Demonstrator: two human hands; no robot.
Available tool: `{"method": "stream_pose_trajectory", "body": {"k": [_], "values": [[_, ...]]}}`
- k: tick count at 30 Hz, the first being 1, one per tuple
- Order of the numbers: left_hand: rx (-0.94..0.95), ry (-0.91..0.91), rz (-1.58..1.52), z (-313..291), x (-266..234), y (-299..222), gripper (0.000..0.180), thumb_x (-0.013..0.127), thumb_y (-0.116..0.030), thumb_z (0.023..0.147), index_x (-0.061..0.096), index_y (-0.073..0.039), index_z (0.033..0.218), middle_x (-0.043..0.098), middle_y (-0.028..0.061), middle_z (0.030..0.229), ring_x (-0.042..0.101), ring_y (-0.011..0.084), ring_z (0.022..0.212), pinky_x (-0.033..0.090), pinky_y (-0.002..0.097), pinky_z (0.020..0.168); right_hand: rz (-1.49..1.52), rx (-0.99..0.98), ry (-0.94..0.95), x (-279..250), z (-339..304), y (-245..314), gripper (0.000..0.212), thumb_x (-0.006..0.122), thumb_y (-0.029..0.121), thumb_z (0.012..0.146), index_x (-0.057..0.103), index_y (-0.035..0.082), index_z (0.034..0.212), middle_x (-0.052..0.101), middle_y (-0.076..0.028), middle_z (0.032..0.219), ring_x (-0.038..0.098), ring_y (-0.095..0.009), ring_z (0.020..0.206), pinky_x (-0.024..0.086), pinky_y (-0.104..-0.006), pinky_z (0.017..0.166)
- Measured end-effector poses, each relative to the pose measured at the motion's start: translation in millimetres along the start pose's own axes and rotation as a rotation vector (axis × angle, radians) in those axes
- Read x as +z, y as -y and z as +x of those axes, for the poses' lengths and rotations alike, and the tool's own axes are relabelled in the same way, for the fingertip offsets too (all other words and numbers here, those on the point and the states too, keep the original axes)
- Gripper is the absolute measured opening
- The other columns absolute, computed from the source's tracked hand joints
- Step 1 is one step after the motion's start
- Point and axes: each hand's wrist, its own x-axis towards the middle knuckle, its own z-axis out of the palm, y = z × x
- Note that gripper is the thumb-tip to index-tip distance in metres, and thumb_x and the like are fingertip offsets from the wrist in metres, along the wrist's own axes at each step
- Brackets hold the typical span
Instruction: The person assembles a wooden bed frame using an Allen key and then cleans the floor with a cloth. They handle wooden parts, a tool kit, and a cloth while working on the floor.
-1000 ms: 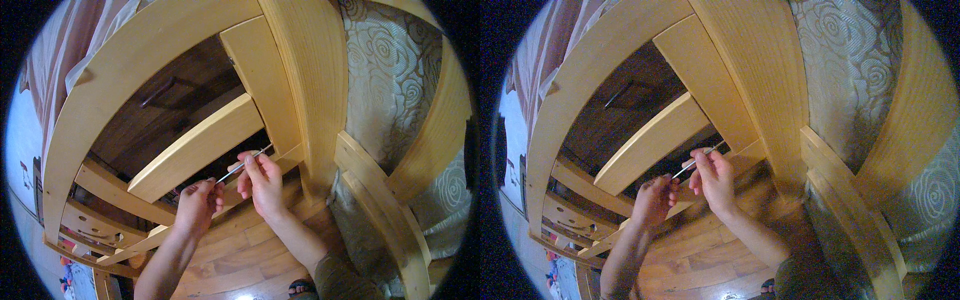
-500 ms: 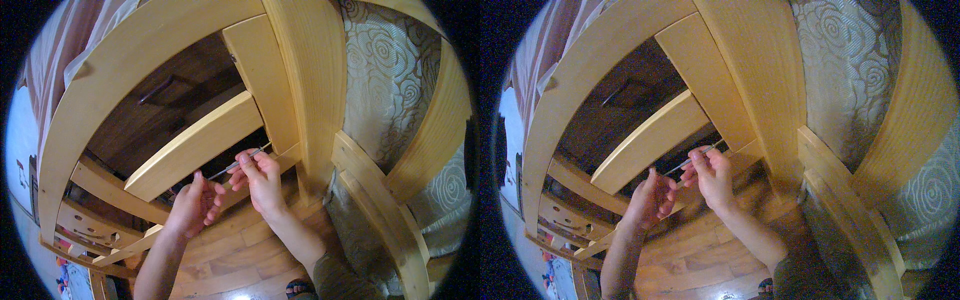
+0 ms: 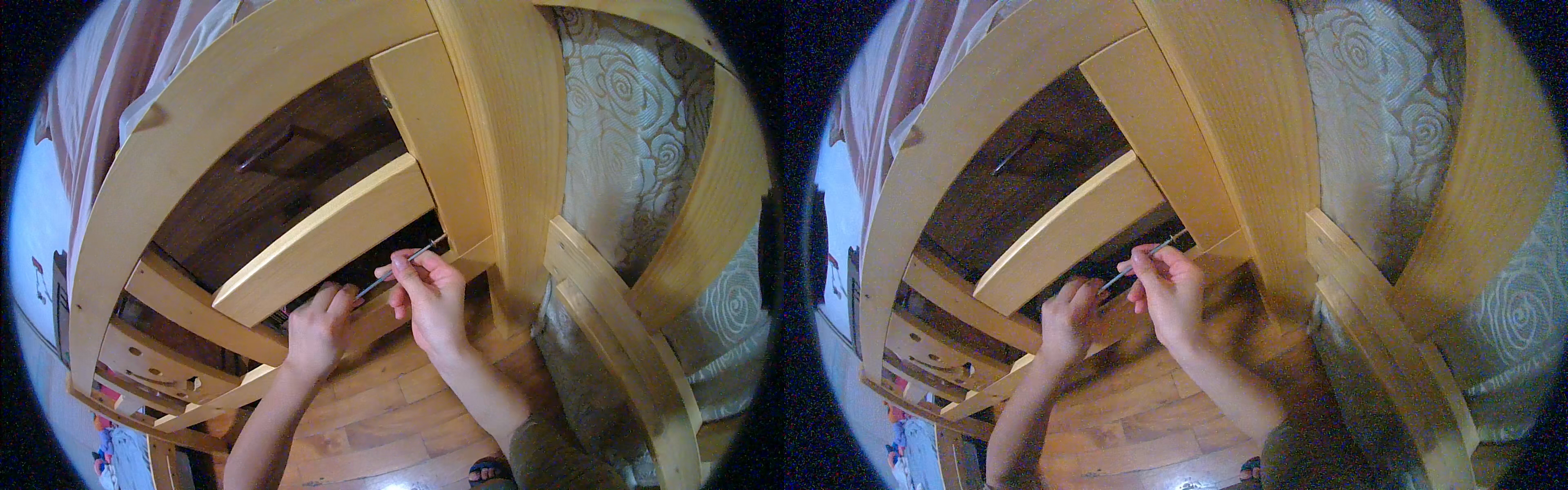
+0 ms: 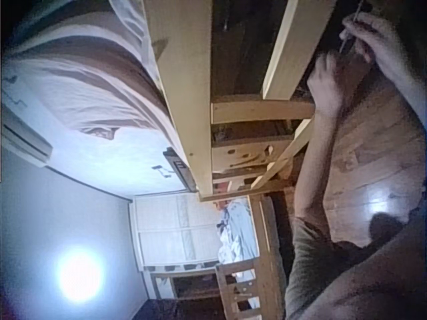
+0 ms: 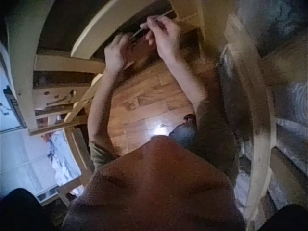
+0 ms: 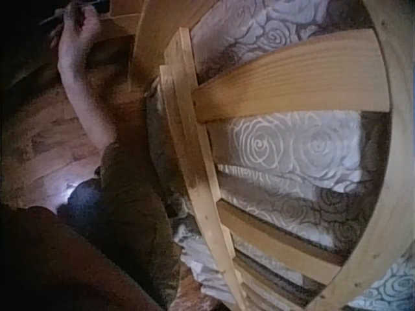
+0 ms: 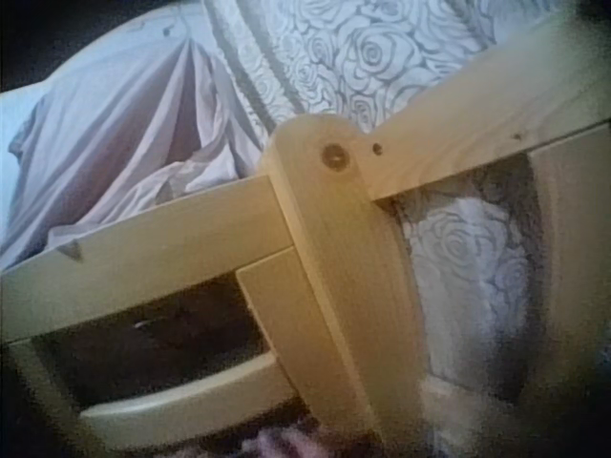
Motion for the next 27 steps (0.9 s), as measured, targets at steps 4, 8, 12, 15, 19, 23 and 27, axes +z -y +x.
{"method": "stream_pose_trajectory", "body": {"k": [4,8,12,15,19,23,27], "values": [[-0.463,0.204,-0.489,-3,-5,4,0.017,0.054,-0.018,0.086,0.057,-0.001,0.085,0.051,0.0048,0.062,0.053,0.0172,0.053,0.040,0.0268,0.043,0.051,-0.043,0.005,1,2,-5,0.015,0.054,0.016,0.087,0.055,0.001,0.090,0.064,-0.013,0.079,0.043,-0.005,0.040,0.034,-0.0177,0.036],[-1.059,0.497,-1.299,10,-28,-3,0.027,0.050,-0.026,0.090,0.056,0.000,0.087,0.048,-0.0008,0.062,0.042,0.0061,0.047,0.029,0.0186,0.037,0.046,-0.063,0.025,0,3,-9,0.018,0.055,0.019,0.087,0.054,0.001,0.087,0.063,-0.010,0.077,0.044,-0.004,0.041,0.035,-0.0179,0.035],[-1.265,0.279,-1.441,15,-16,0,0.021,0.052,-0.021,0.089,0.057,-0.001,0.084,0.050,-0.0002,0.063,0.039,0.0065,0.041,0.029,0.0199,0.035,0.008,-0.039,0.027,-3,4,-4,0.017,0.055,0.019,0.087,0.055,0.001,0.089,0.064,-0.012,0.079,0.045,-0.005,0.041,0.035,-0.0176,0.035],[-0.758,0.006,-0.867,9,-3,-20,0.013,0.055,-0.014,0.086,0.058,-0.001,0.082,0.054,0.0028,0.065,0.049,0.0093,0.049,0.035,0.0211,0.039,-0.059,0.013,0.031,-3,4,2,0.017,0.054,0.018,0.087,0.054,0.001,0.088,0.064,-0.011,0.079,0.048,-0.006,0.043,0.037,-0.0180,0.035],[-0.512,-0.016,-0.532,-7,-1,-7,0.017,0.056,-0.017,0.085,0.059,0.000,0.085,0.055,0.0056,0.065,0.052,0.0117,0.052,0.038,0.0236,0.040,-0.067,0.068,0.062,-1,6,1,0.017,0.055,0.018,0.087,0.053,0.001,0.088,0.064,-0.011,0.079,0.052,-0.007,0.045,0.040,-0.0187,0.036],[-0.543,0.107,-0.628,-5,-2,-5,0.025,0.052,-0.025,0.087,0.059,-0.001,0.087,0.055,0.0065,0.065,0.053,0.0128,0.052,0.037,0.0242,0.039,-0.052,0.022,0.058,-8,9,0,0.017,0.055,0.018,0.087,0.053,0.002,0.088,0.064,-0.011,0.078,0.050,-0.007,0.043,0.038,-0.0188,0.035],[-1.123,0.414,-1.541,2,-19,-4,0.040,0.040,-0.040,0.091,0.056,-0.003,0.086,0.052,0.0020,0.065,0.042,0.0089,0.046,0.028,0.0194,0.035,-0.044,0.008,0.061,-6,8,-4,0.018,0.056,0.019,0.086,0.053,0.001,0.088,0.063,-0.010,0.077,0.047,-0.006,0.041,0.037,-0.0186,0.035]]}}
